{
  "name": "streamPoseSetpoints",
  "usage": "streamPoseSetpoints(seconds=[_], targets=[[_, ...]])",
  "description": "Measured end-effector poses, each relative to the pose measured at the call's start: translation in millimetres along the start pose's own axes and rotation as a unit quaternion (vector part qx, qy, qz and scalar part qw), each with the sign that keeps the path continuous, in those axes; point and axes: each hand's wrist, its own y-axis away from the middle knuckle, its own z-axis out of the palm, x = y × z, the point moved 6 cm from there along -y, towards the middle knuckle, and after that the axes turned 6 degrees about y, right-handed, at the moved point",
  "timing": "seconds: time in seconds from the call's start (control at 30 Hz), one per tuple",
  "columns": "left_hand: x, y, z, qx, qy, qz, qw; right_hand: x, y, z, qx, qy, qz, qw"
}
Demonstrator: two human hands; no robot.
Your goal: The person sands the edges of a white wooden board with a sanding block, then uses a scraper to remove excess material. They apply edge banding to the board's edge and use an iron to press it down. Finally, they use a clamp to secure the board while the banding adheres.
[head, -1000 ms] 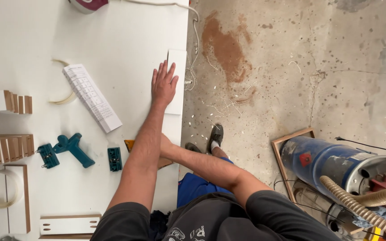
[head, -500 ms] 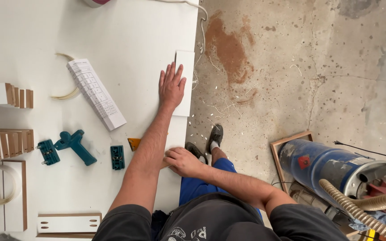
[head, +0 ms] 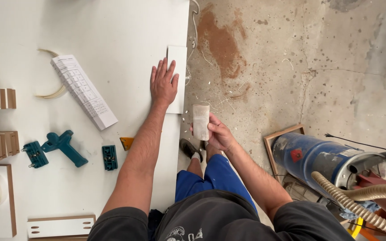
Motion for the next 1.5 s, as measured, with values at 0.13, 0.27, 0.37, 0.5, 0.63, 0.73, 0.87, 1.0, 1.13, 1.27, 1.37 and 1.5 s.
streamPoseSetpoints(seconds=[0.13, 0.27, 0.37, 0.5, 0.63, 0.73, 0.87, 1.0, 1.13, 1.27, 1.37, 1.5], targets=[[2.4, 0.5, -3.0, 0.007, -0.001, -0.003, 1.0, 8.9, -14.4, -35.4, 0.079, 0.174, -0.062, 0.98], [3.5, 1.3, -3.1, 0.017, -0.002, 0.003, 1.0, 13.4, -31.6, -45.5, 0.169, 0.491, -0.184, 0.834], [4.0, 0.1, -5.4, 0.035, -0.003, 0.013, 0.999, 18.9, -40.3, -36.9, 0.187, 0.605, -0.267, 0.726], [3.8, 1.1, -4.1, 0.041, 0.0, 0.018, 0.999, 25.8, -41.3, -25.9, 0.197, 0.666, -0.3, 0.654], [4.6, -0.3, -5.1, 0.047, 0.003, 0.019, 0.999, 30.7, -51.8, -22.2, 0.187, 0.708, -0.342, 0.589], [4.6, 0.0, -5.4, 0.045, 0.008, 0.016, 0.999, 36.3, -58.6, -34.8, 0.215, 0.669, -0.326, 0.632], [4.4, 1.7, -5.8, 0.045, 0.006, 0.011, 0.999, 31.4, -59.2, -28.9, 0.207, 0.621, -0.307, 0.691], [5.2, 1.7, -5.8, 0.049, 0.001, 0.016, 0.999, 35.8, -65.8, -44.8, 0.179, 0.566, -0.273, 0.757], [5.6, 1.1, -7.3, 0.055, 0.005, 0.023, 0.998, 43.1, -75.6, -57.2, 0.139, 0.476, -0.252, 0.831], [6.9, 1.6, -8.9, 0.06, 0.006, 0.027, 0.998, 44.6, -77.5, -75.6, 0.165, 0.422, -0.256, 0.854], [6.8, 2.3, -8.7, 0.063, 0.006, 0.027, 0.998, 24.3, -62.0, -68.8, 0.197, 0.441, -0.262, 0.836], [4.5, 3.3, -10.7, 0.123, 0.024, 0.05, 0.991, 22.1, -41.0, -47.9, 0.199, 0.512, -0.266, 0.792]])
